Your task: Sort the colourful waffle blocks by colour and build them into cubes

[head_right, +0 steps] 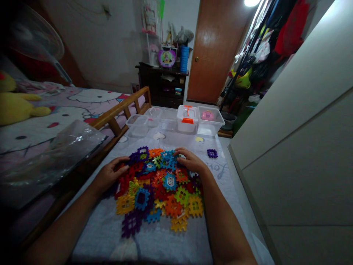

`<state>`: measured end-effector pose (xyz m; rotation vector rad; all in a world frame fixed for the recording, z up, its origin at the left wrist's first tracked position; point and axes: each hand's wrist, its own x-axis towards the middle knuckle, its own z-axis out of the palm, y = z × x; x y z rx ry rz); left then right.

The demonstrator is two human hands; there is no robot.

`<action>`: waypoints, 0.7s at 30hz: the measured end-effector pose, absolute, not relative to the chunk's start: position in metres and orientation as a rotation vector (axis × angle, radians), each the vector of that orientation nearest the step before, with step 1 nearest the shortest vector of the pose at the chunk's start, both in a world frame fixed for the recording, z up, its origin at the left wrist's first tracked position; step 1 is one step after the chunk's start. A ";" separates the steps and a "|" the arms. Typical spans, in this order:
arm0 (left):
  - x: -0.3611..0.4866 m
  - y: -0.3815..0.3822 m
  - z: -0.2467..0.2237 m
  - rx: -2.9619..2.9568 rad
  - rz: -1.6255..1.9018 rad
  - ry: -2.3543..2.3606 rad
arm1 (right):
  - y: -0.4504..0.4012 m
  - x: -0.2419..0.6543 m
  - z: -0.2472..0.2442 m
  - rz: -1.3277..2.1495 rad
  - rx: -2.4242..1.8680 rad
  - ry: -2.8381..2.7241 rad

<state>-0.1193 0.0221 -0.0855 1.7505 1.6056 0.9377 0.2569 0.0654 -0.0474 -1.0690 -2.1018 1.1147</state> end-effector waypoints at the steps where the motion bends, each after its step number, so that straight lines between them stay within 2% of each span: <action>1: -0.119 0.022 -0.084 1.748 0.941 1.605 | 0.064 0.255 -0.043 1.167 -1.021 -2.106; 8: -0.120 0.021 -0.083 1.699 0.945 1.590 | 0.051 0.240 -0.020 1.463 -0.719 -2.154; 13: -0.121 0.022 -0.086 1.692 0.938 1.566 | 0.048 0.243 -0.019 1.637 -0.737 -2.054; 21: -0.120 0.021 -0.086 1.742 0.933 1.583 | 0.054 0.257 -0.026 1.294 -1.203 -1.856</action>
